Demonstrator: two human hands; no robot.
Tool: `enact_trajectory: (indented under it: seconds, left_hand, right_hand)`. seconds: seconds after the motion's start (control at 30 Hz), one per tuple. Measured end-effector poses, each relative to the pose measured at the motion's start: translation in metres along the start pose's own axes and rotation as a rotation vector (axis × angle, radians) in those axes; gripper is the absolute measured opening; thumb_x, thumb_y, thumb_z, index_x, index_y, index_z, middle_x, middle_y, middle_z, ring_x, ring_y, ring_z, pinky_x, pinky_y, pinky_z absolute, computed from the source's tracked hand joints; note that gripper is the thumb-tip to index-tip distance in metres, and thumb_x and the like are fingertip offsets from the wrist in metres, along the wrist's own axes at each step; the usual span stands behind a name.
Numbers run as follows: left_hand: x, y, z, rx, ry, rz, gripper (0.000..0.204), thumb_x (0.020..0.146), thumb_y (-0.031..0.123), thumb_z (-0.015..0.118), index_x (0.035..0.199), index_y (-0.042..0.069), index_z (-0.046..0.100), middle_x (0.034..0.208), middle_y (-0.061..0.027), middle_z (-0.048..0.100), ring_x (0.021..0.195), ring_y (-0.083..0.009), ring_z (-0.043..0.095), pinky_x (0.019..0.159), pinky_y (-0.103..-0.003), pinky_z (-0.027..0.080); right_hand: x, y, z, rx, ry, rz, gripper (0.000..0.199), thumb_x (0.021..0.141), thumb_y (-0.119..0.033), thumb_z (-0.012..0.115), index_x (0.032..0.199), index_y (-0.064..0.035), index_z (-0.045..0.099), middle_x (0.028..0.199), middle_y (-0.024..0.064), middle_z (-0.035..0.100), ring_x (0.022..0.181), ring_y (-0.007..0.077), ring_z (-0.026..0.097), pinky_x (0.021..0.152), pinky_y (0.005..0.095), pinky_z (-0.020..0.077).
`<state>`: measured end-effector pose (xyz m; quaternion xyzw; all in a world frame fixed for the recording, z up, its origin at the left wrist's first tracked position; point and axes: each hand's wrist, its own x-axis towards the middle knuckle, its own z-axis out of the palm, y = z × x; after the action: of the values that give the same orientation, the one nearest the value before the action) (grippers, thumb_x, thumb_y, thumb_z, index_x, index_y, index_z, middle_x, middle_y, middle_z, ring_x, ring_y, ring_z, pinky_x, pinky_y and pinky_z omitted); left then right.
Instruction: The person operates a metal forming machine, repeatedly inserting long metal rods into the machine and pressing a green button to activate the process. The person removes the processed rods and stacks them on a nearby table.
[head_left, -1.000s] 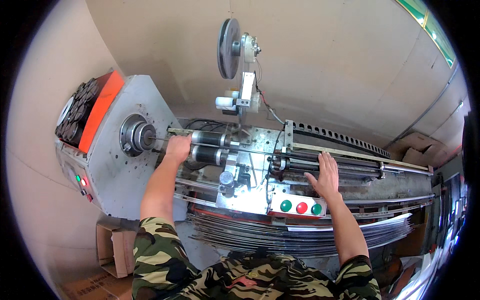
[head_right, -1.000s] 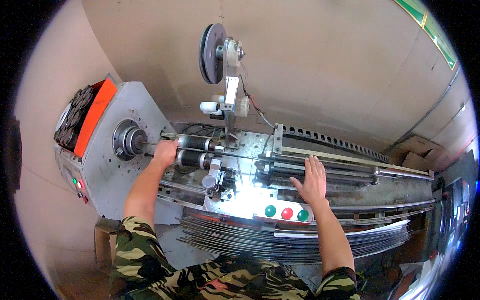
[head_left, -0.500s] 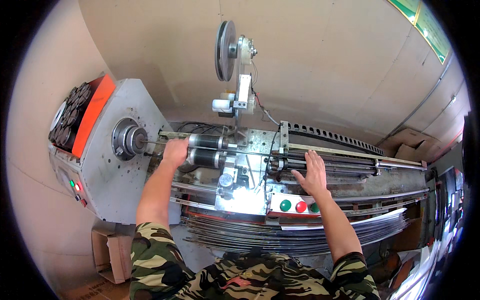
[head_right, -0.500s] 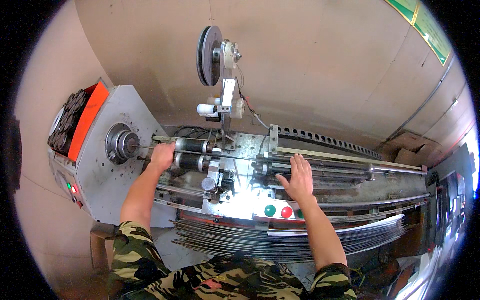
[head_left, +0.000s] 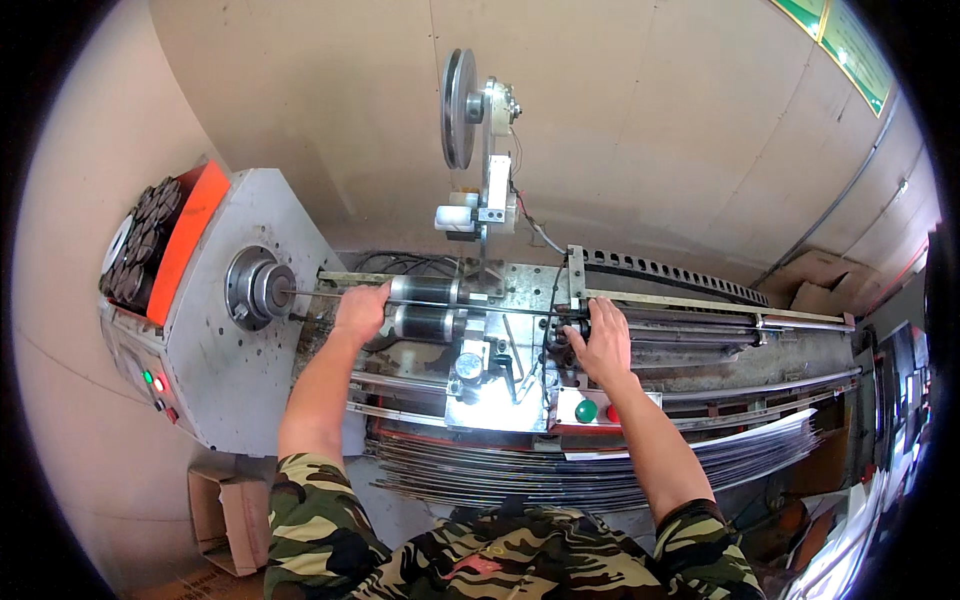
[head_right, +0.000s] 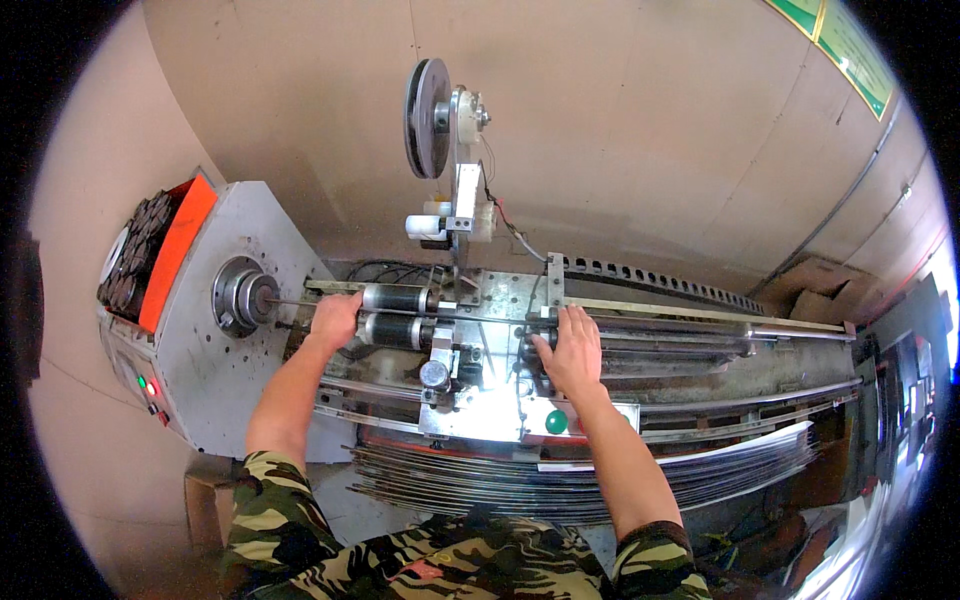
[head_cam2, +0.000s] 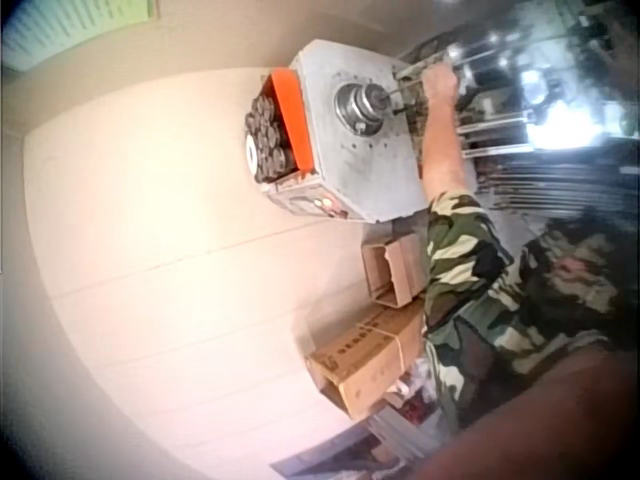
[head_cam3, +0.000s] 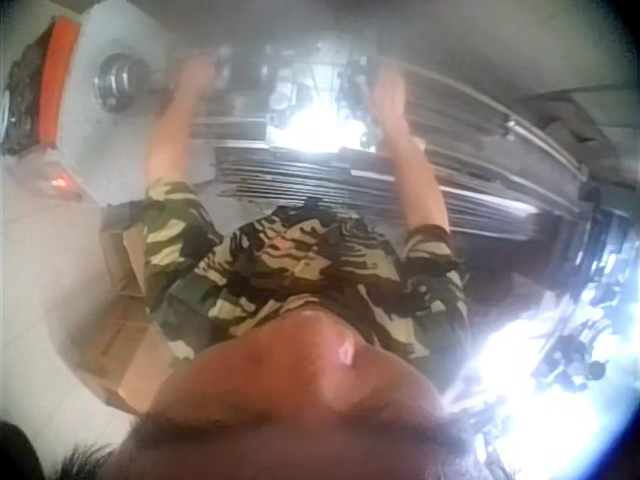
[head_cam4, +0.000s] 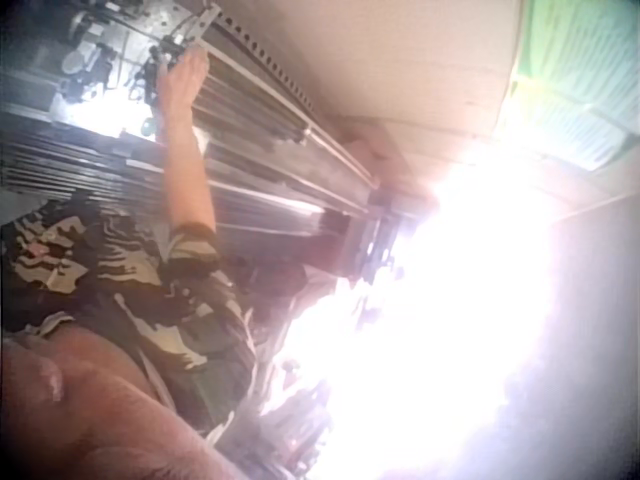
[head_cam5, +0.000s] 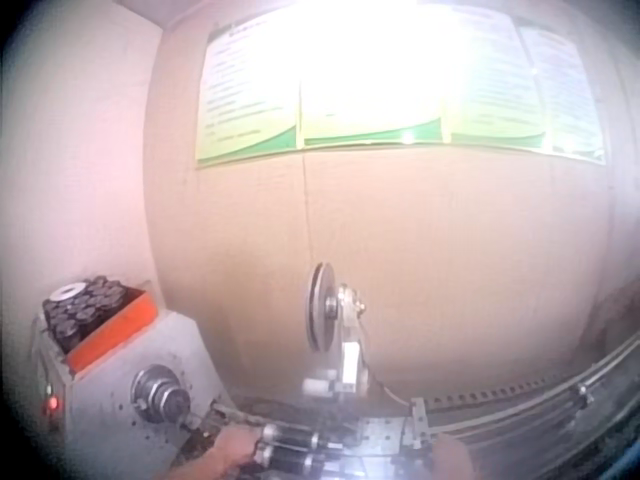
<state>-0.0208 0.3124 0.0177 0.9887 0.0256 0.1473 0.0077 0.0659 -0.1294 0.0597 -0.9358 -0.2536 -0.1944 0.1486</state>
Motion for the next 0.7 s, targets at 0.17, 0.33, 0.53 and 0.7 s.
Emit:
enact_trajectory:
  seconds: [0.17, 0.33, 0.53, 0.7]
  left_hand:
    - [0.001, 0.003, 0.007, -0.043, 0.057, 0.024, 0.038, 0.080, 0.004, 0.056, 0.117, 0.010, 0.061, 0.086, -0.0145, 0.068, 0.088, -0.0366, 0.065, 0.079, -0.049, 0.050]
    - [0.004, 0.008, 0.012, 0.007, 0.079, 0.046, 0.039, 0.080, 0.005, 0.056, 0.118, 0.011, 0.062, 0.085, -0.0134, 0.068, 0.087, -0.0356, 0.066, 0.078, -0.049, 0.051]
    - [0.006, 0.015, 0.014, -0.006, 0.084, 0.054, 0.039, 0.081, 0.005, 0.055, 0.120, 0.010, 0.062, 0.085, -0.0132, 0.067, 0.088, -0.0337, 0.065, 0.079, -0.048, 0.051]
    - [0.009, 0.022, 0.014, 0.086, 0.029, 0.040, 0.039, 0.086, 0.010, 0.050, 0.124, 0.011, 0.061, 0.091, -0.0100, 0.069, 0.092, -0.0292, 0.066, 0.082, -0.044, 0.050]
  right_hand:
    - [0.002, 0.009, 0.003, 0.012, -0.002, -0.001, 0.068, 0.088, -0.040, 0.069, 0.135, 0.0051, 0.050, 0.142, 0.0233, 0.050, 0.136, 0.0373, 0.043, 0.116, 0.0453, 0.0309]
    - [0.001, 0.020, 0.007, 0.016, 0.014, 0.006, 0.068, 0.087, -0.039, 0.070, 0.135, 0.0052, 0.050, 0.141, 0.0234, 0.051, 0.135, 0.0369, 0.044, 0.115, 0.0447, 0.0319]
    - [0.000, 0.030, 0.012, 0.021, 0.025, -0.007, 0.068, 0.087, -0.038, 0.070, 0.135, 0.0053, 0.049, 0.140, 0.0237, 0.052, 0.134, 0.0375, 0.045, 0.114, 0.0450, 0.0326]
    - [0.000, 0.039, 0.014, 0.040, 0.015, -0.001, 0.067, 0.087, -0.037, 0.070, 0.135, 0.0053, 0.049, 0.139, 0.0238, 0.053, 0.133, 0.0380, 0.045, 0.114, 0.0452, 0.0326]
